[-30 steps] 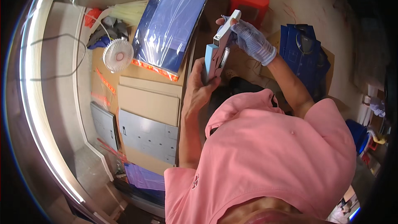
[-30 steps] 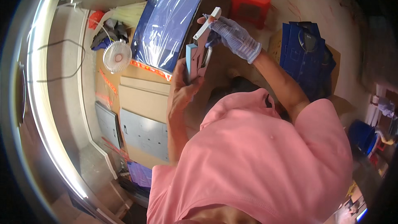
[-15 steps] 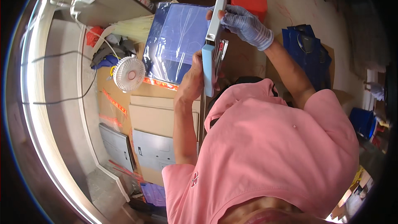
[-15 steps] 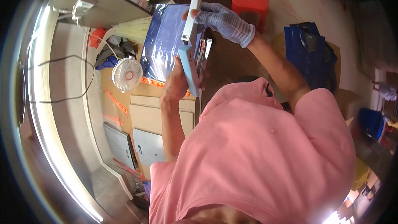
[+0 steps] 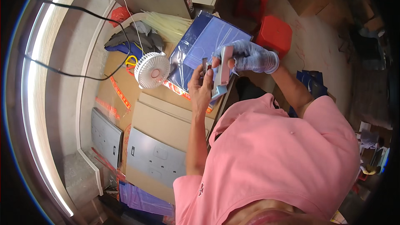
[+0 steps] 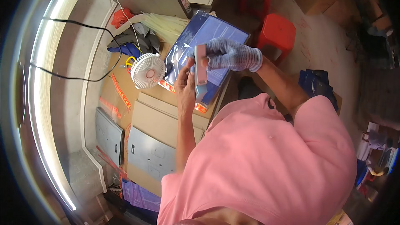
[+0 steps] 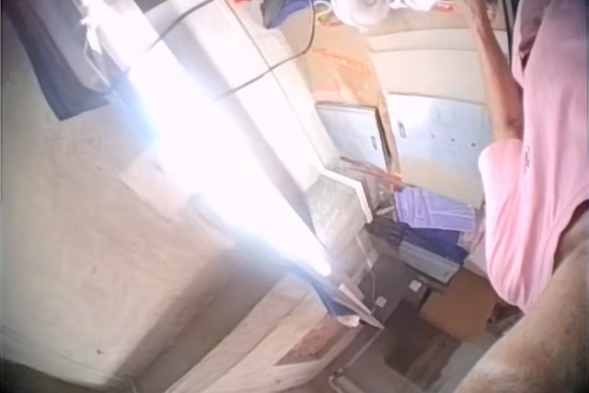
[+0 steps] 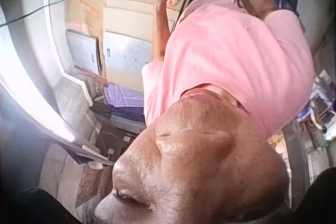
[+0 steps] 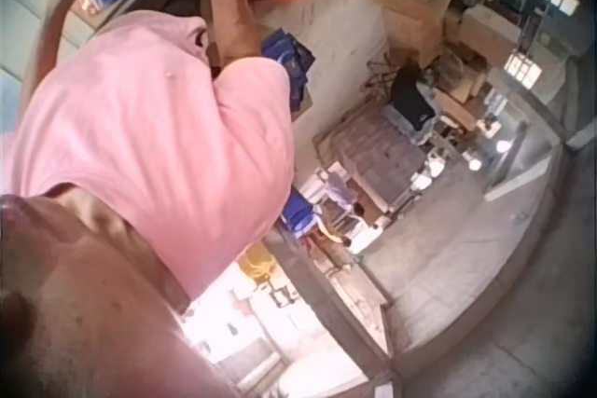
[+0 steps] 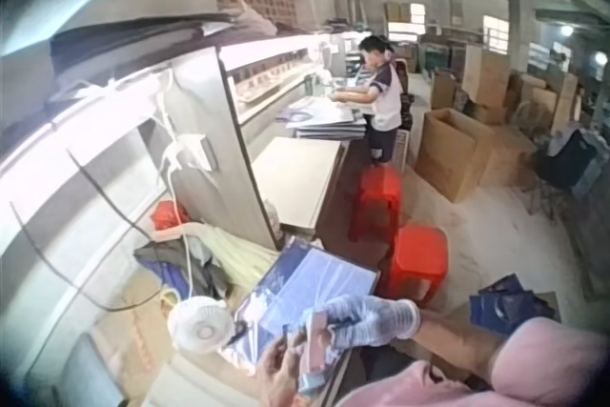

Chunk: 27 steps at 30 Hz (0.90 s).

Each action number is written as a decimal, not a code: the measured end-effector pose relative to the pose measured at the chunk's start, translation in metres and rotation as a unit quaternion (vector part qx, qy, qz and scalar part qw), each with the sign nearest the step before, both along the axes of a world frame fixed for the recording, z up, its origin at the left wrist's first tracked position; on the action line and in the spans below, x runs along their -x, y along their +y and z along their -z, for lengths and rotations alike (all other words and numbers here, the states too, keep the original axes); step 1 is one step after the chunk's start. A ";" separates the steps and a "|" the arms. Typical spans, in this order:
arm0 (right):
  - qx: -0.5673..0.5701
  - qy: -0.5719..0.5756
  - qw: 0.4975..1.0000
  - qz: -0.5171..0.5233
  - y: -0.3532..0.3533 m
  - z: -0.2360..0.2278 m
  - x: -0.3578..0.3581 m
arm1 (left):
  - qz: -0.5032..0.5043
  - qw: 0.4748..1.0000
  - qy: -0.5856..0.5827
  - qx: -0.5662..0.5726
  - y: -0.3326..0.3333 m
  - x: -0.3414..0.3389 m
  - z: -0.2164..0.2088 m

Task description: The person assembles a grey binder by placing it on a workbench, inserting a cardboard sheet, and smoothing the surface. They use a stapler to secure the binder components and then place the finished item into a cardboard box. The process is repeated for multiple binders.

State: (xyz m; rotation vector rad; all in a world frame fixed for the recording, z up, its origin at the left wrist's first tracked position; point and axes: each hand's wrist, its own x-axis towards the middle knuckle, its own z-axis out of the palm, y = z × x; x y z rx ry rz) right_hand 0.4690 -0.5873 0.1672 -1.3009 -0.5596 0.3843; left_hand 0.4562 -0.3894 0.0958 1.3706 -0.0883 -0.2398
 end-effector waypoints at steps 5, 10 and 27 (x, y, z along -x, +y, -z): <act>-0.026 0.043 0.994 -0.098 -0.022 0.006 -0.045 | -0.059 0.996 -0.033 -0.066 -0.001 -0.028 0.016; -0.067 0.119 0.965 -0.224 -0.062 0.036 -0.111 | -0.080 0.956 -0.102 -0.263 -0.017 -0.070 0.000; 0.150 0.134 0.974 0.099 -0.198 0.194 -0.373 | 0.057 0.867 -0.035 -0.493 -0.168 -0.235 -0.005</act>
